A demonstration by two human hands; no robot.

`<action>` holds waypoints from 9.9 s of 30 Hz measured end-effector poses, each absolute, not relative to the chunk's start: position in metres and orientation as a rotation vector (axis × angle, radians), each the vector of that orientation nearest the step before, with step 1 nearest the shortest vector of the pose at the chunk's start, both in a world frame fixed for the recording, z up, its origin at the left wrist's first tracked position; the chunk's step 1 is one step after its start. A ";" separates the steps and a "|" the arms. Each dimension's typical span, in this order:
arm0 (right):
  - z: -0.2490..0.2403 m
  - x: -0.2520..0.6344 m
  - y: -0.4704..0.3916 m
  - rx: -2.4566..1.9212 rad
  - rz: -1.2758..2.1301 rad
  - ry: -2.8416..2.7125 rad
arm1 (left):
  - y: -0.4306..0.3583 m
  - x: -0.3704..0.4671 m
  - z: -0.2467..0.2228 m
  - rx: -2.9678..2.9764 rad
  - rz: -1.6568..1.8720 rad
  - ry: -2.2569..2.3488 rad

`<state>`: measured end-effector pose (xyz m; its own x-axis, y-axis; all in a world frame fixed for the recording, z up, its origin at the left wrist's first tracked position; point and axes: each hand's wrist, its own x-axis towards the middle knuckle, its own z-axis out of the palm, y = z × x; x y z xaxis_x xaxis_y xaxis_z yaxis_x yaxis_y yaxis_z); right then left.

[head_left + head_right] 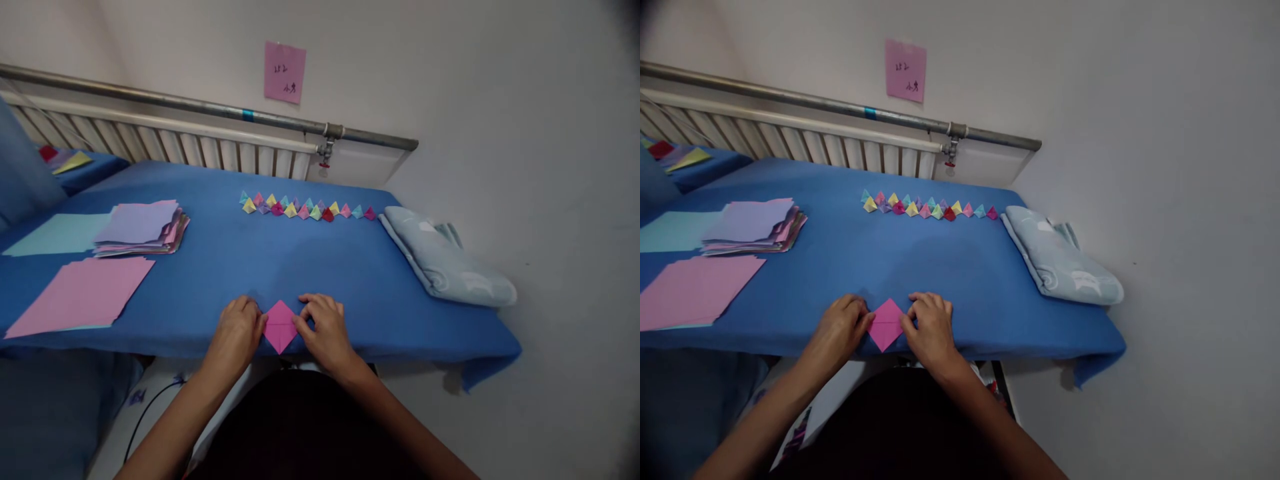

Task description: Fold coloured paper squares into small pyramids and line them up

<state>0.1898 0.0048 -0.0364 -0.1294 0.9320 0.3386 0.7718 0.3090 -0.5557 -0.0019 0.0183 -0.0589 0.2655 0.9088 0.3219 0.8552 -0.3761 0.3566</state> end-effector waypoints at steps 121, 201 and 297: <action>-0.028 0.225 0.009 -1.143 0.650 -2.181 | 0.009 0.013 -0.025 2.698 0.640 1.305; -0.024 0.213 0.014 -1.514 0.531 -2.118 | 0.017 0.032 -0.024 2.255 0.479 1.673; -0.030 0.237 -0.005 -1.197 0.202 -2.465 | 0.014 0.005 -0.031 2.803 0.632 0.963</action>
<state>0.2365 -0.0054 -0.0296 -0.5586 0.7799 0.2823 0.7235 0.6247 -0.2940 0.0049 0.0135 -0.0308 0.7119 0.6094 0.3490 0.5632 -0.7923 0.2347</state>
